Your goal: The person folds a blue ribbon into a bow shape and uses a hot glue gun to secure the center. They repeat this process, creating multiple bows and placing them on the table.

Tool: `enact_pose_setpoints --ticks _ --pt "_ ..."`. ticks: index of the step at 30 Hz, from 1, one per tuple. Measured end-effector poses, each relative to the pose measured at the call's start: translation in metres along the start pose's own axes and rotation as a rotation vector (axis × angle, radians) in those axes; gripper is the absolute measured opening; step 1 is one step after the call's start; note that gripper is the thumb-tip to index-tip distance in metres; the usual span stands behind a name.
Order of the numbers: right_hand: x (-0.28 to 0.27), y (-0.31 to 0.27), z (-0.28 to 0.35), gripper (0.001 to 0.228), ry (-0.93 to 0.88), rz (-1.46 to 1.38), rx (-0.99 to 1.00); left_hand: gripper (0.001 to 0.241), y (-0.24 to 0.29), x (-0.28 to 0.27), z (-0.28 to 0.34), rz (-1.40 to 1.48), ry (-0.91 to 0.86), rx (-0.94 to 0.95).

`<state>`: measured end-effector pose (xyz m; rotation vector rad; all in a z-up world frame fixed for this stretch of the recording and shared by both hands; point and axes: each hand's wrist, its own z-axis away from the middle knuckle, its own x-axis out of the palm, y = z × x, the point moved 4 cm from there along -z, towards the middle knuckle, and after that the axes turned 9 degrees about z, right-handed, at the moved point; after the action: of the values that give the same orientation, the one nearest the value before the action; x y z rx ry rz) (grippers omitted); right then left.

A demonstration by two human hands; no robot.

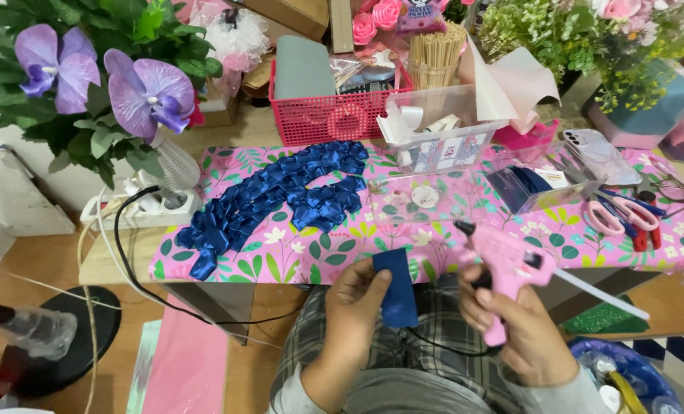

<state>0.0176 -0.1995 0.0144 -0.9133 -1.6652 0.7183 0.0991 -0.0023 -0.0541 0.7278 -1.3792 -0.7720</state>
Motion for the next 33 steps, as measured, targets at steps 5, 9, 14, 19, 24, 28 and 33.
enact_pose_setpoints --ticks 5,9,14,19,24,28,33 --pt "0.001 -0.005 0.048 0.042 0.071 0.337 0.02 0.011 0.045 0.027 0.031 -0.3 -0.199 0.118" --pt "-0.016 0.007 0.063 0.053 0.12 0.588 0.114 0.013 0.063 0.036 0.048 -0.396 -0.278 0.226" --pt "0.01 -0.007 0.058 0.026 0.116 1.497 0.148 0.014 0.092 0.046 0.063 -0.605 -0.369 0.56" --pt "0.031 -0.012 0.05 0.023 0.099 1.515 0.029 0.013 0.099 0.051 0.068 -0.613 -0.418 0.634" --pt "-0.001 0.007 0.051 0.051 0.081 1.681 0.047 0.012 0.105 0.053 0.072 -0.621 -0.454 0.691" --pt "0.009 0.004 0.047 0.044 0.116 1.603 0.045 0.014 0.105 0.052 0.072 -0.628 -0.461 0.686" --pt "0.016 0.002 0.045 0.051 0.124 1.559 0.07 0.014 0.103 0.05 0.071 -0.629 -0.452 0.701"
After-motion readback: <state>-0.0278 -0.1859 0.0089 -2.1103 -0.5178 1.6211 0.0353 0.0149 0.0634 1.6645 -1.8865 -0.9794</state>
